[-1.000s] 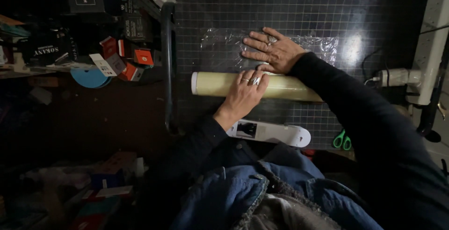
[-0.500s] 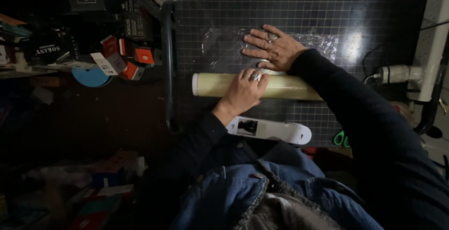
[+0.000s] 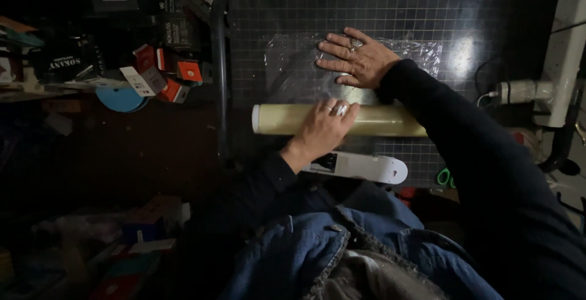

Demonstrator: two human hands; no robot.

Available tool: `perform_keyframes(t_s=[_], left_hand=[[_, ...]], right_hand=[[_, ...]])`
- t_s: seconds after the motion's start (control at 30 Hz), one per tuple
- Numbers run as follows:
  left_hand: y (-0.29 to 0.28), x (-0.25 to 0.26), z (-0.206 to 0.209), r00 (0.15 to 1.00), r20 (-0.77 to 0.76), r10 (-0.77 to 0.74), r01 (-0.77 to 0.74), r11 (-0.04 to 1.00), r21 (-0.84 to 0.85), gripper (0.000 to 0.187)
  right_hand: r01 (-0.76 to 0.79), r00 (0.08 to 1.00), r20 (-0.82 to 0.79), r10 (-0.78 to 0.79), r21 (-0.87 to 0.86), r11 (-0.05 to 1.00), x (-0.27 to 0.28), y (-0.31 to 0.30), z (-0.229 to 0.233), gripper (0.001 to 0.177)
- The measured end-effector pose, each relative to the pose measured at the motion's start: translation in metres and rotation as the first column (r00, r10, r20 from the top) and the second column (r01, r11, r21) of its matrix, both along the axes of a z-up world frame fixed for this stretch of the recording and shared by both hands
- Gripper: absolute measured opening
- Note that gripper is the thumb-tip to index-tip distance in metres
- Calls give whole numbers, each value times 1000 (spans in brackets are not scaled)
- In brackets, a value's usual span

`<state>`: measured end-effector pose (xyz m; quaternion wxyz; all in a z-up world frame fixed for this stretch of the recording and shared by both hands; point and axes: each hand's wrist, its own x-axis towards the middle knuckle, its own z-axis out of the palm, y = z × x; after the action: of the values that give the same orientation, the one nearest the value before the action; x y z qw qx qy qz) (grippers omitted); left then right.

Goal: Wrapping a plastic kitchen tool with plastic wrap for packaging.

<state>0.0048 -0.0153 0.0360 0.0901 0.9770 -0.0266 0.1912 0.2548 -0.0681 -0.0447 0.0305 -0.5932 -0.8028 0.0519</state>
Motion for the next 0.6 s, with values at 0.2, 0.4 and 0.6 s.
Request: perform_keyframes(t_s=[0.2, 0.4, 0.6], left_hand=[[-15, -17, -15, 997, -72, -33, 19, 984, -178, 63], [-27, -19, -21, 987, -151, -63, 34, 982, -186, 70], [-28, -16, -44, 994, 69, -87, 94, 990, -108, 49]], right_hand=[[-35, 996, -75, 41, 85, 996, 1, -2, 4, 61], [-33, 996, -79, 41, 91, 995, 2, -2, 0, 61], [-46, 994, -72, 84, 420, 907, -2, 4, -10, 61]])
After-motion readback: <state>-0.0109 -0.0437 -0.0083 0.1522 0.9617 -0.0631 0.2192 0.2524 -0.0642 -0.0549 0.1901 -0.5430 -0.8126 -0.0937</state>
